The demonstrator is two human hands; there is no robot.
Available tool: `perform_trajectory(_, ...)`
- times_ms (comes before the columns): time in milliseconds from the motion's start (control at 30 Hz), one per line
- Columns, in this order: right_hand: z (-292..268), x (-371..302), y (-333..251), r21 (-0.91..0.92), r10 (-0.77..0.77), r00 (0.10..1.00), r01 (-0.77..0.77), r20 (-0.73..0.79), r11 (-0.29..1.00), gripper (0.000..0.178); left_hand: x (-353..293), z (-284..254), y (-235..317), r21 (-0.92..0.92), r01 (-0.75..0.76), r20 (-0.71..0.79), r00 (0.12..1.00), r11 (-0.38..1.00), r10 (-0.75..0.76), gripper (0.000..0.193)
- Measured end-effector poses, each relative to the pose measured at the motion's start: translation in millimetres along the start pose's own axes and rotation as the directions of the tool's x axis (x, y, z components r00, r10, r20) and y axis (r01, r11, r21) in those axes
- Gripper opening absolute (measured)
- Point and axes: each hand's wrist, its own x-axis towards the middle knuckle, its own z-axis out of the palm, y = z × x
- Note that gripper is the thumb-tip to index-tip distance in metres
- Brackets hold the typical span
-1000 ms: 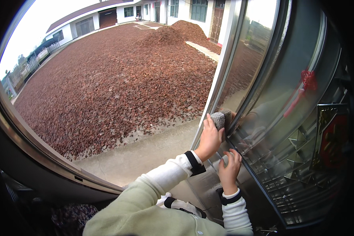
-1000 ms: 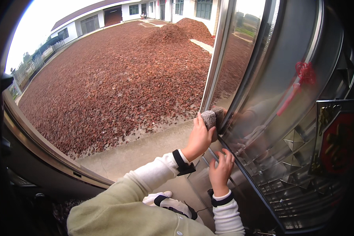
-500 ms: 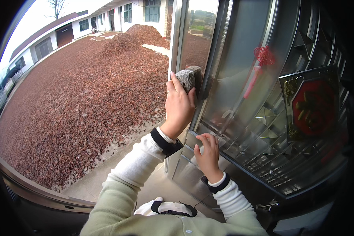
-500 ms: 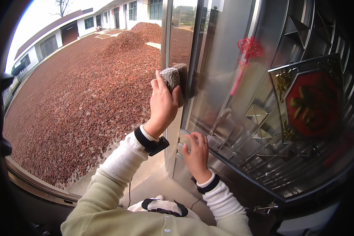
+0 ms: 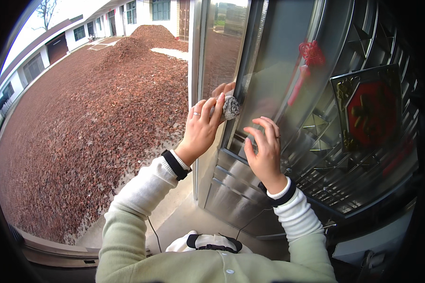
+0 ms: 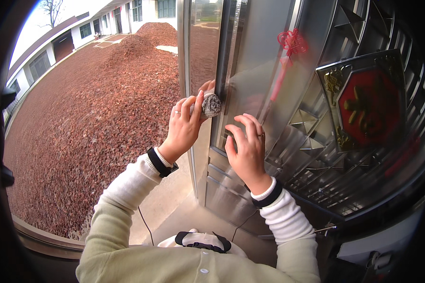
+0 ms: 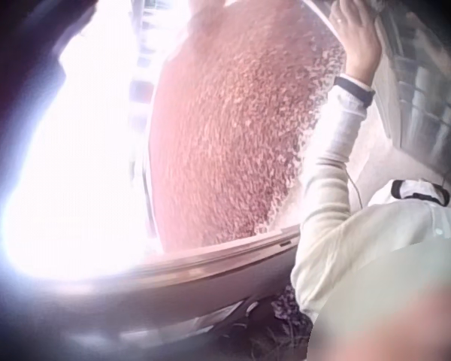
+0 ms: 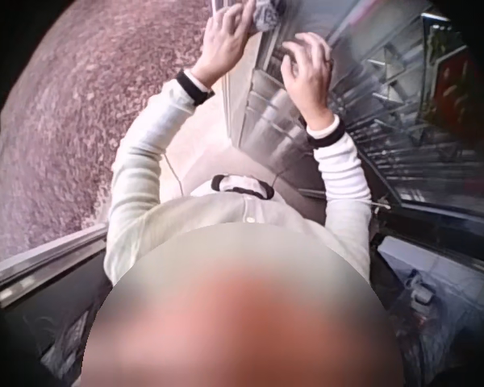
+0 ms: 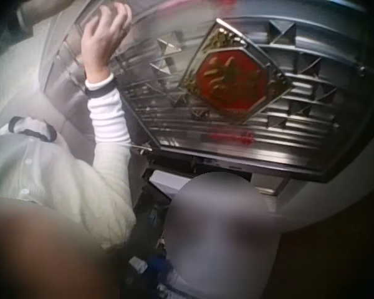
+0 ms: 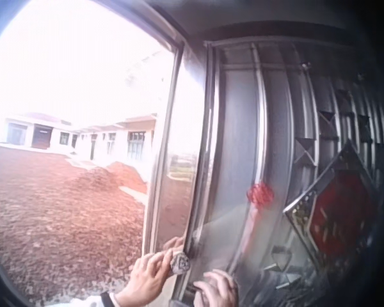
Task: The person wipes the exterior surface of a stainless steel door with a gray cloth, moving from the upper frame down to the lower panel. The person uses both hands to rub and smooth the surface, covering the decorative emblem and the textured lower section.
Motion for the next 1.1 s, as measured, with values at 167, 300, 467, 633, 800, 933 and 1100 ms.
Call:
perform_trajectory(167, -14, 20, 8, -0.124, -0.098, 0.994, 0.104, 0.054, 0.987, 0.026, -1, -8, -22, 0.037, -0.146, 0.107, 0.984, 0.989, 0.141, 0.068)
perform_trajectory(300, -40, 56, 18, -0.217, -0.201, 0.977, 0.211, 0.067, 0.953, 0.022, 35, -22, -34, 0.014, -0.163, 0.085, 0.983, 0.986, 0.162, 0.076)
perform_trajectory(467, -90, 115, 26, -0.351, -0.345, 0.937, 0.341, 0.055, 0.872, 0.019, 98, -40, -48, 0.01, -0.141, -0.023, 0.99, 0.99, 0.141, 0.09)
perform_trajectory(633, -127, 170, 27, -0.48, -0.448, 0.891, 0.425, 0.074, 0.767, 0.018, 145, -56, -58, 0.017, -0.161, -0.066, 0.985, 0.987, 0.162, 0.086)
perform_trajectory(800, -136, 213, 12, -0.44, -0.442, 0.897, 0.4, 0.006, 0.804, 0.014, 193, -63, -65, -0.173, -0.052, -0.147, 0.989, 0.983, 0.027, 0.082)
perform_trajectory(933, -113, 225, -11, -0.054, -0.328, 0.944, 0.326, -0.041, 0.944, 0.033, 214, -65, -59, -0.675, -0.006, -0.203, 0.963, 0.738, -0.178, 0.072)
perform_trajectory(1100, -72, 235, -33, 0.053, -0.295, 0.955, 0.297, -0.041, 0.954, 0.059, 202, -78, -35, -0.971, 0.23, 0.239, 0.909, -0.067, -0.342, 0.051)
